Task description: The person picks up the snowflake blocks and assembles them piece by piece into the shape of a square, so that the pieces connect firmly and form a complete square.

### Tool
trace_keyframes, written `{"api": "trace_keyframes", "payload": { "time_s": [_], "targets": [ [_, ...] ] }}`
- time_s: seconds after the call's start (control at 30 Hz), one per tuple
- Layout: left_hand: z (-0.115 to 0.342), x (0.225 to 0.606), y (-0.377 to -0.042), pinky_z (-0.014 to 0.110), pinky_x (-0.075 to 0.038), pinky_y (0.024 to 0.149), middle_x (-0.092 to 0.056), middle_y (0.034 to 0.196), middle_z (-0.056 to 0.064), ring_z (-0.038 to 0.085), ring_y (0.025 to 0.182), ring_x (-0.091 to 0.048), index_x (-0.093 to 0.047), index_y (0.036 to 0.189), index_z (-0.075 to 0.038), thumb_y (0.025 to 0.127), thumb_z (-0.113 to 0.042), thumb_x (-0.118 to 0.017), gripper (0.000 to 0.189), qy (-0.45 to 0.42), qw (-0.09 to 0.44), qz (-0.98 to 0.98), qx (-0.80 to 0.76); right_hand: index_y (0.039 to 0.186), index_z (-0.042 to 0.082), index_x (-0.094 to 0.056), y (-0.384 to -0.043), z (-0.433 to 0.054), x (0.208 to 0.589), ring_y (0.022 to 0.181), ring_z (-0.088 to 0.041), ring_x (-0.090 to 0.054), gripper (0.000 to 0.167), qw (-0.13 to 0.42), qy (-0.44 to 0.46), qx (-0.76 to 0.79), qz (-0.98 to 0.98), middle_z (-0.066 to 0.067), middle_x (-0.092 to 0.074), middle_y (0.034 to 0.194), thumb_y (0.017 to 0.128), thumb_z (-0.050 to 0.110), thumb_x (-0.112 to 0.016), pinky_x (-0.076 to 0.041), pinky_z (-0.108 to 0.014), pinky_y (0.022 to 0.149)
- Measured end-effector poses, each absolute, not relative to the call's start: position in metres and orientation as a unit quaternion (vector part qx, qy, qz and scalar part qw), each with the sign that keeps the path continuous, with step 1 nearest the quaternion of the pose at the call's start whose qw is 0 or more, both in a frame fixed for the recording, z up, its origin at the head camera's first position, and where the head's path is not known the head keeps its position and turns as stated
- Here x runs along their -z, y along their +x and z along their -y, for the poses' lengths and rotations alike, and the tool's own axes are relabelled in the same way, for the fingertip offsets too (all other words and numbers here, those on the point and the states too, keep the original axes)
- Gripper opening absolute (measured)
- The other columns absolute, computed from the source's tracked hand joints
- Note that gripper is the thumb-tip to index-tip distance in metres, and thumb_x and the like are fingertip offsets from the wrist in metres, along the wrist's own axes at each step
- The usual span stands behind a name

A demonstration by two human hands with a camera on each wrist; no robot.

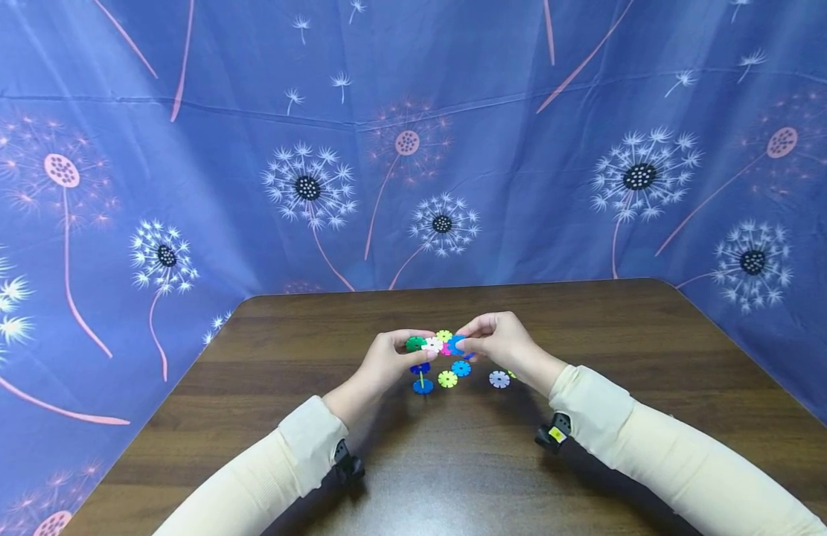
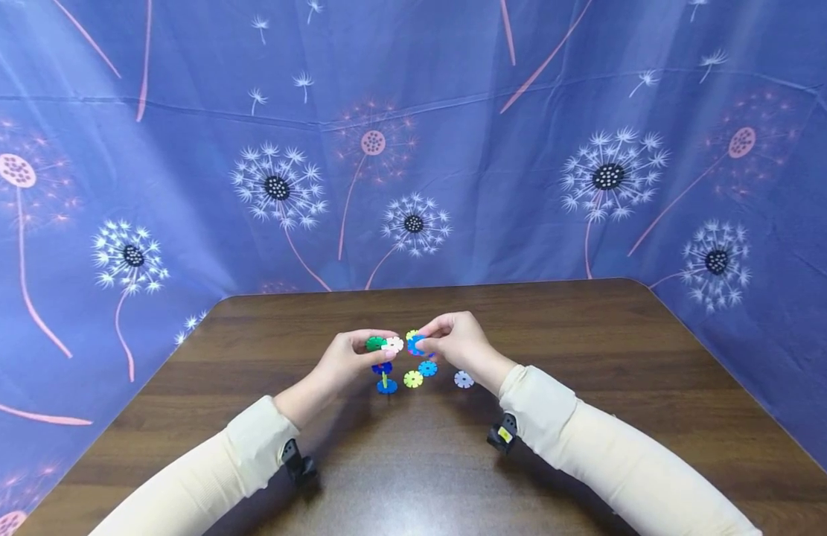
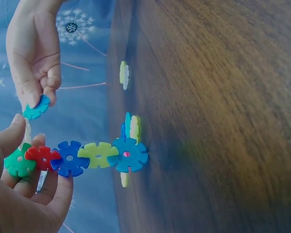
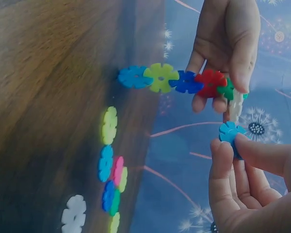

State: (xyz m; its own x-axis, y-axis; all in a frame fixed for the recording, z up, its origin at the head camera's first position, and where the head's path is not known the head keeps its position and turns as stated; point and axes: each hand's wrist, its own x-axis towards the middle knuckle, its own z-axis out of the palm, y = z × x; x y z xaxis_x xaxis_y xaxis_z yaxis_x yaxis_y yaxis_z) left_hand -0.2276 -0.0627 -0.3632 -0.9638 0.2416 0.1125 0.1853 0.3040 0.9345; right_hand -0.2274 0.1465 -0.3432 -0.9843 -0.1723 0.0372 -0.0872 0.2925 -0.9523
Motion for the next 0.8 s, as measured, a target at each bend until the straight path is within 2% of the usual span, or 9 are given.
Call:
{"api": "trace_keyframes", "payload": {
  "time_s": [0.27,0.5,0.7,0.8],
  "targets": [
    [0.059,0.363,-0.227,0.042,-0.058,0.073,-0.072,0.106,0.016,0.027,0.083,-0.07,-0.07,0.116,-0.004,0.085,-0.015,-0.074,0.033,0.143,0.031,-0.8,-0.582,0.094,-0.006,-0.071,-0.225,-0.14,0.342,0.064,-0.011,-0.067,0.015,0.02,-0.093,0.582,-0.808,-0.006,-0.071,0.076,0.081,0.0,-0.075,-0.058,-0.029,0.063],
    [0.059,0.365,-0.229,0.036,-0.058,0.072,-0.073,0.106,0.013,0.007,0.075,-0.065,-0.073,0.111,-0.006,0.084,-0.018,-0.076,0.03,0.15,0.019,-0.803,-0.576,0.094,-0.009,-0.07,-0.223,-0.135,0.345,0.059,-0.01,-0.065,0.016,-0.003,-0.095,0.59,-0.802,-0.007,-0.072,0.074,0.08,-0.001,-0.075,-0.058,-0.029,0.062],
    [0.056,0.364,-0.228,0.034,-0.057,0.071,-0.075,0.096,0.01,0.009,0.073,-0.065,-0.074,0.107,-0.006,0.084,-0.02,-0.076,0.027,0.161,0.004,-0.82,-0.55,0.092,-0.008,-0.071,-0.222,-0.134,0.345,0.062,-0.017,-0.068,0.015,-0.014,-0.088,0.582,-0.808,-0.007,-0.072,0.074,0.08,-0.001,-0.075,-0.059,-0.037,0.068],
    [0.056,0.363,-0.226,0.034,-0.058,0.07,-0.075,0.092,0.01,0.011,0.073,-0.066,-0.073,0.108,-0.006,0.084,-0.021,-0.076,0.028,0.158,0.005,-0.824,-0.544,0.091,-0.007,-0.071,-0.222,-0.132,0.345,0.062,-0.019,-0.069,0.014,-0.017,-0.094,0.574,-0.813,-0.009,-0.072,0.074,0.08,0.0,-0.076,-0.059,-0.036,0.067]
  ]
}}
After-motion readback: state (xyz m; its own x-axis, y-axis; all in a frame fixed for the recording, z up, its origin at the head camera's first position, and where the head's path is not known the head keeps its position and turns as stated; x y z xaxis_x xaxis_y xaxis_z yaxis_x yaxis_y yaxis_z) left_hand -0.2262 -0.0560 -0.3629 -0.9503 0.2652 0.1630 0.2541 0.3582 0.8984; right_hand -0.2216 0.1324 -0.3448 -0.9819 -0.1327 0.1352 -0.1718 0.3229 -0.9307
